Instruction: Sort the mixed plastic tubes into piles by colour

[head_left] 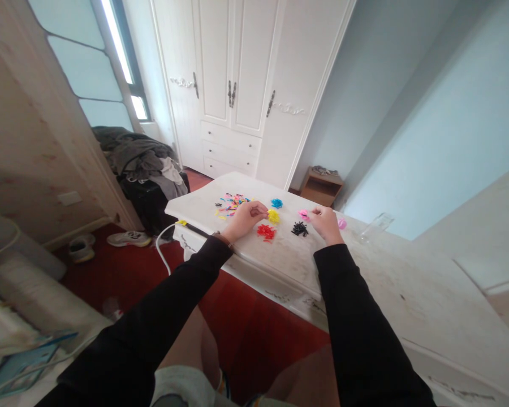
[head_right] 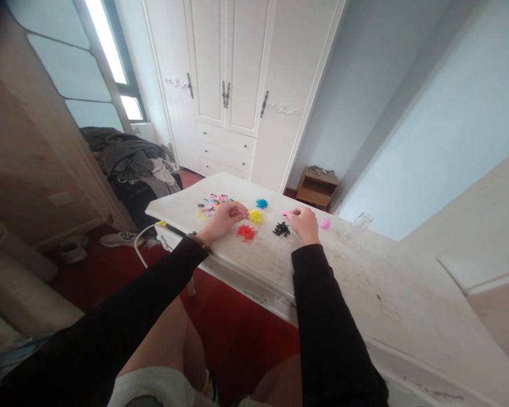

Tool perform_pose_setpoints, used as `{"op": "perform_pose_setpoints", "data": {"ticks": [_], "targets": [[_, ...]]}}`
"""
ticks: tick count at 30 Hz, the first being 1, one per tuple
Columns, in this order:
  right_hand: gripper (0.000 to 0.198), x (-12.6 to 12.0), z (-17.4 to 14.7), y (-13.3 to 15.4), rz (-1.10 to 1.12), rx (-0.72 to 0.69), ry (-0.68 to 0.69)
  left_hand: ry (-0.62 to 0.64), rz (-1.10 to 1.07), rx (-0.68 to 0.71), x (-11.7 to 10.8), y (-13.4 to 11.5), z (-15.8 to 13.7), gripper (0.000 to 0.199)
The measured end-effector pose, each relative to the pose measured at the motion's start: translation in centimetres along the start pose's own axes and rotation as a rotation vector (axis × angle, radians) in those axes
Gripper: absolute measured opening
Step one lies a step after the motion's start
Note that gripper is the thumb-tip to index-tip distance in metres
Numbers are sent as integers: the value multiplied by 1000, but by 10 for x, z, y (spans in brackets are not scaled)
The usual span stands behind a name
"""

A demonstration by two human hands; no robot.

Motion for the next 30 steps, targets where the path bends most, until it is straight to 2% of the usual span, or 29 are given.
{"op": "perform_pose_setpoints", "data": {"ticks": [5, 9, 11, 13, 16, 19, 23, 30], "targets": [[21, 0, -5, 3, -128, 15, 142, -2, -12, -9, 0, 1, 0, 20], [15, -5, -5, 8, -114, 7, 1, -7, -9, -23, 1, 0, -1, 21], [12, -3, -6, 14, -12, -75, -70, -9, -12, -30, 0, 0, -1, 22], [9, 3, -10, 25, 110, -198, -82, -12, -8, -35, 0, -1, -1, 23], [6, 17, -20, 45, 223, -396, 14, -1, 6, -38, 0, -2, -2, 23], [6, 29, -31, 63, 273, -529, 139, 26, -16, -19, 1, -4, -2, 25], [7, 36, -40, 75, 353, -589, 192, 67, -71, 13, 3, -8, -3, 27], [9, 35, -40, 76, 370, -579, 198, 69, -86, 14, 3, -13, -3, 32]]}}
Point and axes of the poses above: each hand's wrist, its own z-axis towards the middle knuckle, its own x-axis out of the palm, y = z × x, the point moved 3 cm from there along z, towards the middle knuckle, and after that the axes turned 5 degrees about -y, right-handed, at the moved point
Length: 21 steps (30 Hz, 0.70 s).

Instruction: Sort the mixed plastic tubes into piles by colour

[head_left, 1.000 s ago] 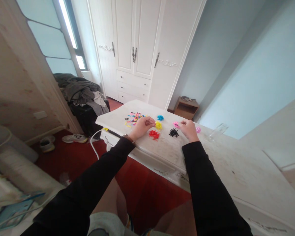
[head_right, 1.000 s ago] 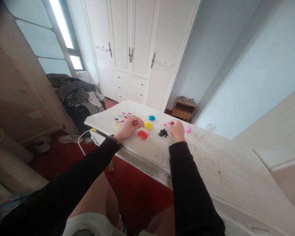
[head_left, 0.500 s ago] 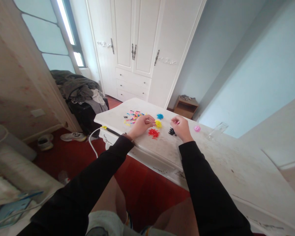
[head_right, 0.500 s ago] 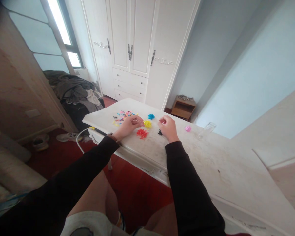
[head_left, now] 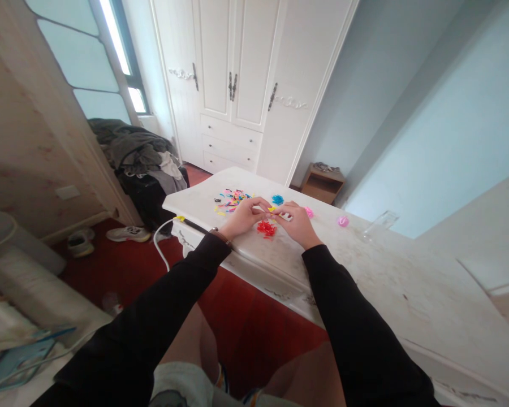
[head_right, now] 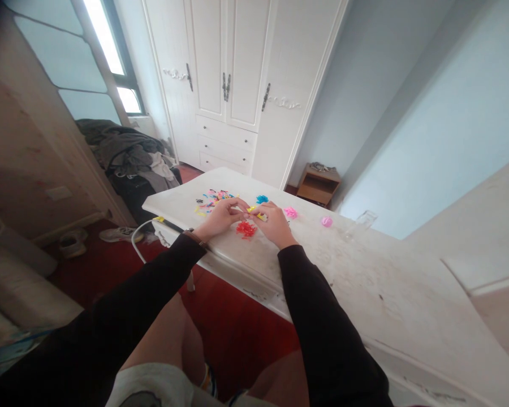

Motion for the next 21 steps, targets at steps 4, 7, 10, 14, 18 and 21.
{"op": "perform_pose_setpoints", "data": {"ticks": [4, 7, 10, 14, 18, 21], "targets": [[7, 1, 0, 2, 21, -9, 20, 4, -9, 8, 0, 0, 0, 35], [7, 0, 0, 2, 19, 1, 8, 8, -17, 3, 0, 2, 1, 36], [9, -2, 0, 1, 1, 21, -22, -11, -35, -21, -1, 5, 1, 37], [9, -4, 1, -2, -12, 35, -42, -22, -35, -53, -2, 4, 0, 30], [9, -5, 0, -3, -13, 53, -77, 10, 55, -32, 0, 1, -2, 21], [9, -5, 0, -4, -15, 68, -99, -3, 100, -27, 0, 3, -2, 20]]}}
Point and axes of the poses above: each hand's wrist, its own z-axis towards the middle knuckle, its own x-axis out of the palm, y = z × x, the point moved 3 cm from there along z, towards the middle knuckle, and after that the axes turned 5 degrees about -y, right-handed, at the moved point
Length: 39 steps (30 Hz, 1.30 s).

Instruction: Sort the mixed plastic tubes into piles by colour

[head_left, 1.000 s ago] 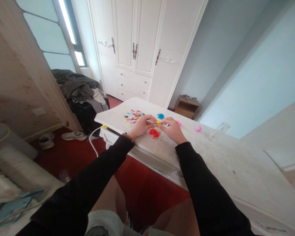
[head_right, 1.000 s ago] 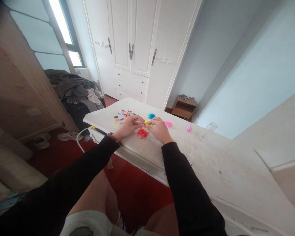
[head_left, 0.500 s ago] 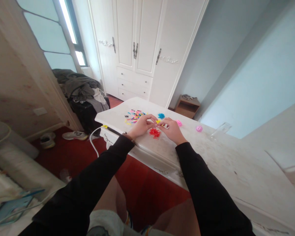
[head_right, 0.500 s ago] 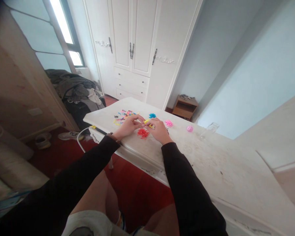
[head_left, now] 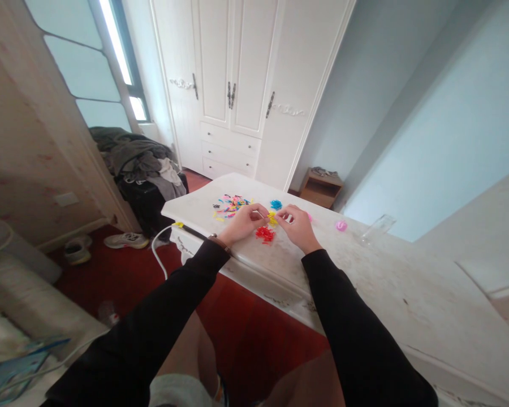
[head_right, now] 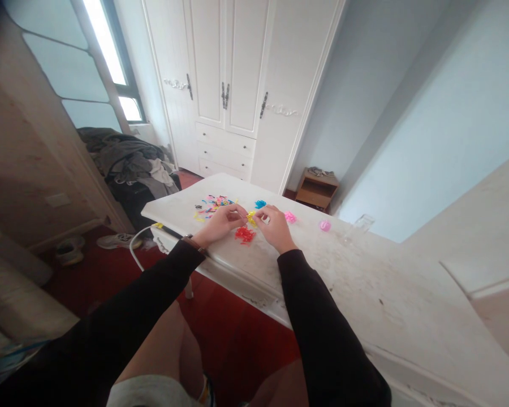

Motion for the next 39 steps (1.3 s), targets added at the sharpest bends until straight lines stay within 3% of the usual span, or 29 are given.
{"op": "perform_pose_setpoints", "data": {"ticks": [12, 15, 18, 20, 22, 26, 28, 39], "targets": [[9, 2, 1, 1, 6, 1, -16, 1, 9, -18, -1, 3, 3, 13], [11, -10, 4, -1, -17, 31, -174, -51, 29, -13, -2, 4, 4, 11], [11, -31, 5, -6, -59, 94, -506, -90, 51, -13, -1, 4, 5, 9], [10, -38, 4, -9, -79, 140, -631, -89, 59, -17, 0, 3, 5, 9], [9, -35, 4, -8, -78, 139, -563, -72, 44, -9, 1, 1, 4, 10], [11, -10, 4, 1, -9, 4, -186, -30, -9, 20, 1, -2, 2, 13], [11, -1, 2, 3, 24, -22, -72, -25, -14, 17, 1, -3, 2, 14], [7, -1, 0, -3, 62, -6, -38, -24, -9, 6, 1, -1, 1, 12]]}}
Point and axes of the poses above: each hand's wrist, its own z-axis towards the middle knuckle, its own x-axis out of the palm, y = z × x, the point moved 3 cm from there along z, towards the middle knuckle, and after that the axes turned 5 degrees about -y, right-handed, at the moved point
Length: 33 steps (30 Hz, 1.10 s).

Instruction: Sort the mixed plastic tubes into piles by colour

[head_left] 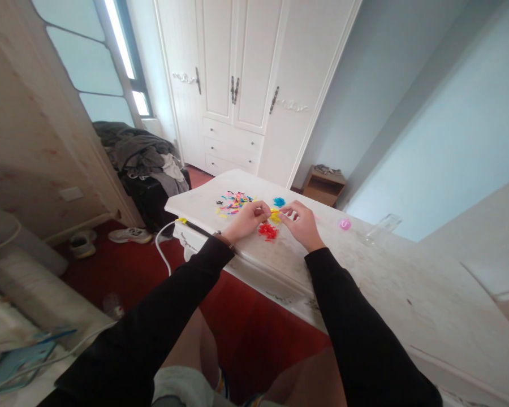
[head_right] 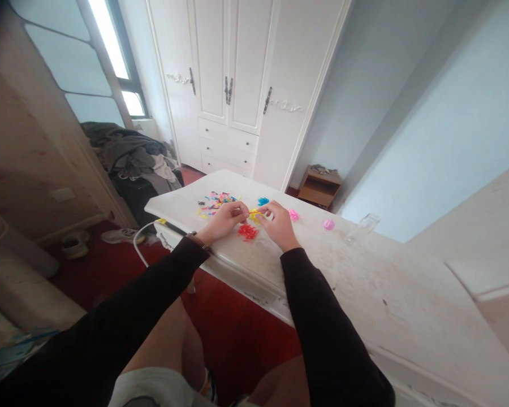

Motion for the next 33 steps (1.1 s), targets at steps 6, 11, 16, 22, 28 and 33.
{"op": "perform_pose_setpoints", "data": {"ticks": [6, 11, 16, 22, 28, 33], "targets": [[8, 2, 1, 1, -5, 14, 24, 14, 30, 2, 0, 0, 0, 10], [7, 4, 1, 0, -30, 7, 27, 25, 56, -10, 1, -1, -1, 10], [6, 6, 0, 1, -14, 5, 62, 19, 10, 21, 1, -2, -3, 11], [6, 7, 0, 1, 7, 3, 84, 0, 62, 53, 1, -2, -4, 31], [6, 7, -1, 0, 16, 7, 91, 13, 139, 95, 1, 0, -2, 25], [6, 8, 0, -1, 15, 10, 113, -17, 228, 140, -1, -1, 1, 15]]}}
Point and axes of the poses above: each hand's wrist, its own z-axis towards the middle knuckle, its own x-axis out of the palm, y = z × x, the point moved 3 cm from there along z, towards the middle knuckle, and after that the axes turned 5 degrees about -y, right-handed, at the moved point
